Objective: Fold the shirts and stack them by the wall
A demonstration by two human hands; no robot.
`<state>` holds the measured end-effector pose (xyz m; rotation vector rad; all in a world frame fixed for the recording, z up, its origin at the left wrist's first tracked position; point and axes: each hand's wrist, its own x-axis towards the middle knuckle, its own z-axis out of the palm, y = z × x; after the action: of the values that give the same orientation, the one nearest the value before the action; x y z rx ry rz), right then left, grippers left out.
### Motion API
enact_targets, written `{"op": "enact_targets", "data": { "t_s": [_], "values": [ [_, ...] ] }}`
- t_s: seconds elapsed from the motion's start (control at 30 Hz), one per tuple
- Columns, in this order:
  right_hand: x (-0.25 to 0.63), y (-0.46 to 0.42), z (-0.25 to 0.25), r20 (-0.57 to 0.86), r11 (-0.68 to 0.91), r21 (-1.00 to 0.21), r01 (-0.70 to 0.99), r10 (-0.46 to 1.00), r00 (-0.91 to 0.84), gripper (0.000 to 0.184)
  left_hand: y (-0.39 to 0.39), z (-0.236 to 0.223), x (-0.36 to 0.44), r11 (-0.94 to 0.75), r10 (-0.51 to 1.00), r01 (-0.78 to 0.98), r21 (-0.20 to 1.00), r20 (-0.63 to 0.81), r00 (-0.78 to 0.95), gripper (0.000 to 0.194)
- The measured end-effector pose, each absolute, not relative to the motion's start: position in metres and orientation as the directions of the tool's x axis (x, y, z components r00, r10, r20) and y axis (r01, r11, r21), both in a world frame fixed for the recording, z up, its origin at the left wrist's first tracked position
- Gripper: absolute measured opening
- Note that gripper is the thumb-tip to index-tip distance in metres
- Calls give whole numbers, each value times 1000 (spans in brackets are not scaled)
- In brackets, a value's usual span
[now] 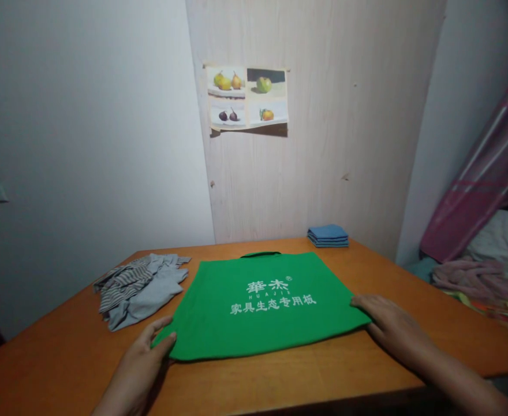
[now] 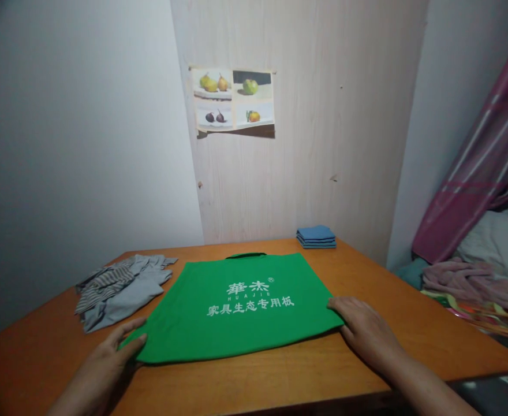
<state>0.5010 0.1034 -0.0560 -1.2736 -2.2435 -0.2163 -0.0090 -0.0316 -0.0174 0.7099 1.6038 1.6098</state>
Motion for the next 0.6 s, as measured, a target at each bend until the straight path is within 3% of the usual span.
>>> {"op": "enact_targets", "data": {
  "t_s": [0.1, 0.23, 0.37, 0.6],
  "values": [
    [503, 104, -56, 542, 551, -122, 826, 734, -409, 44, -31, -18, -18, 54, 829, 238, 970, 90, -552, 50],
    [510, 99, -60, 554, 566, -121, 816, 720, -418, 43, -37, -19, -28, 120, 850, 612, 782, 238, -470, 41],
    [519, 92, -66, 556, 562, -118, 819, 720, -414, 41, -44, -24, -33, 184, 881, 694, 696, 197, -431, 39],
    [527, 77, -59, 583, 557, -167, 813, 721, -375, 28, -48, -24, -43, 195, 900, 710, 677, 165, -404, 41]
  ]
}}
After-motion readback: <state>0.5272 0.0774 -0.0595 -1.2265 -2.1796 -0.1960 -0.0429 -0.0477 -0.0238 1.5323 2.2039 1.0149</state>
